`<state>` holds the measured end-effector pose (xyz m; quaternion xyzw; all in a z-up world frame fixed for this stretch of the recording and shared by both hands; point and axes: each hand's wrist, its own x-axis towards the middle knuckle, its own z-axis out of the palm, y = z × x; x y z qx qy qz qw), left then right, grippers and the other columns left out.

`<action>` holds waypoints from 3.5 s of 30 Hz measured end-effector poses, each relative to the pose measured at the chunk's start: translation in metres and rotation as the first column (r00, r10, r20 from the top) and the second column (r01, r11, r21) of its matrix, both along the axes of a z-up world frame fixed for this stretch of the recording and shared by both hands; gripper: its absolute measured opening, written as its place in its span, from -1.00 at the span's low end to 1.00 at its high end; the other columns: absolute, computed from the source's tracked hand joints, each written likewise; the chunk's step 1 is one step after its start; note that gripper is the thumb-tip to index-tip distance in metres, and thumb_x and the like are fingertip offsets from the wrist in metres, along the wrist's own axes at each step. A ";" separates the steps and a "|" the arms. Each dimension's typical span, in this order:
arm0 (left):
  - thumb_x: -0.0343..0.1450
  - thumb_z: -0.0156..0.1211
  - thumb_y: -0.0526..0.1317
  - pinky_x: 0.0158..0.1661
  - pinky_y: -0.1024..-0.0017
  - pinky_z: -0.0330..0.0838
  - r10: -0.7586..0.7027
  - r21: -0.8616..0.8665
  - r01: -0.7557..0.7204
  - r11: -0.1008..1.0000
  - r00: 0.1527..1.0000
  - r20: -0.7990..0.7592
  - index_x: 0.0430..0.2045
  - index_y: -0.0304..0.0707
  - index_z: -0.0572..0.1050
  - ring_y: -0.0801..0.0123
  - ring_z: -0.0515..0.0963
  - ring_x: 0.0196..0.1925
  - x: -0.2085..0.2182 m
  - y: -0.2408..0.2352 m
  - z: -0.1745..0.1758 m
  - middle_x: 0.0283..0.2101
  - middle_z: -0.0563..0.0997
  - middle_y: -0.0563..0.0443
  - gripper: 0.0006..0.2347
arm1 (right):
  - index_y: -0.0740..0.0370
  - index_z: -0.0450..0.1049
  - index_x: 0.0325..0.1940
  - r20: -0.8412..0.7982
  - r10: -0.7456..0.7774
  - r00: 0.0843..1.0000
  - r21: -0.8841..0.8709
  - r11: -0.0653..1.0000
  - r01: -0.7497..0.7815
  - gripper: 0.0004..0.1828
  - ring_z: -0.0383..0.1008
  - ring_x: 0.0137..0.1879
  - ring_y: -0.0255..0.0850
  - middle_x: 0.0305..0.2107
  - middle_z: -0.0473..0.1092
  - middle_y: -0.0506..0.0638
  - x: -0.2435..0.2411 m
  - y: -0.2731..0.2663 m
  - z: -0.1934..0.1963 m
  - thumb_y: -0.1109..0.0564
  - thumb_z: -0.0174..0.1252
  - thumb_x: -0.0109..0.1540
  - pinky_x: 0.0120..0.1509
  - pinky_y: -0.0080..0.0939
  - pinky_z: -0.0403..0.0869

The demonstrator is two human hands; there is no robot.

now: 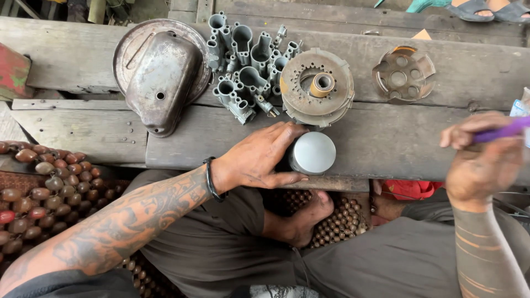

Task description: Cleaning a motorcycle piston and inspecting various engine components using a small brush

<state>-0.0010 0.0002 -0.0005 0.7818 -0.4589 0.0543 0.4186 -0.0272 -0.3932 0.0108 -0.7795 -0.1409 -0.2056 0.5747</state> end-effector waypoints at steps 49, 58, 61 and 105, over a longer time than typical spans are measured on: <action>0.36 0.35 -0.01 0.08 0.13 0.42 0.022 0.027 -0.022 0.999 1.000 -0.007 0.13 -0.47 0.25 -0.09 0.54 0.06 -0.002 -0.002 0.006 0.05 0.51 -0.32 -0.40 | 0.31 0.36 -0.30 -0.238 -0.007 0.971 -0.081 0.997 -0.013 -0.60 0.10 -0.41 -0.38 -0.43 0.35 -0.01 -0.020 0.023 0.021 0.10 -0.27 0.50 -0.25 -0.43 0.14; 0.35 0.36 -0.02 0.10 0.12 0.42 0.009 0.009 -0.009 1.000 1.000 -0.012 0.14 -0.48 0.25 -0.10 0.53 0.09 -0.002 -0.003 0.008 0.08 0.50 -0.34 -0.39 | 0.07 0.14 -0.08 -0.014 0.133 0.991 0.062 0.989 -0.132 -0.53 0.15 -0.35 -0.35 -0.44 0.18 -0.10 -0.007 0.032 0.002 -0.35 -0.09 0.47 -0.17 -0.29 0.32; 0.35 0.37 0.00 0.06 0.16 0.43 0.026 0.011 -0.026 1.000 1.000 0.000 0.11 -0.48 0.26 -0.05 0.55 0.03 -0.004 -0.003 0.011 0.02 0.51 -0.29 -0.40 | 0.31 0.26 -0.29 -0.303 -0.078 0.950 -0.563 0.819 -0.112 -0.80 0.19 -0.62 -0.18 -0.68 0.32 0.02 -0.005 0.059 0.019 0.20 0.05 0.39 -0.47 -0.11 0.19; 0.33 0.37 -0.03 0.12 0.12 0.42 0.051 0.054 -0.051 0.997 0.999 0.008 0.22 -0.46 0.21 -0.13 0.52 0.14 -0.004 -0.004 0.007 0.13 0.50 -0.36 -0.33 | 0.22 0.34 0.07 0.069 -0.101 0.993 -0.475 0.871 0.122 -0.64 0.26 -0.46 -0.20 -0.40 0.35 0.02 -0.018 0.048 0.045 -0.11 0.06 0.42 -0.34 -0.21 0.26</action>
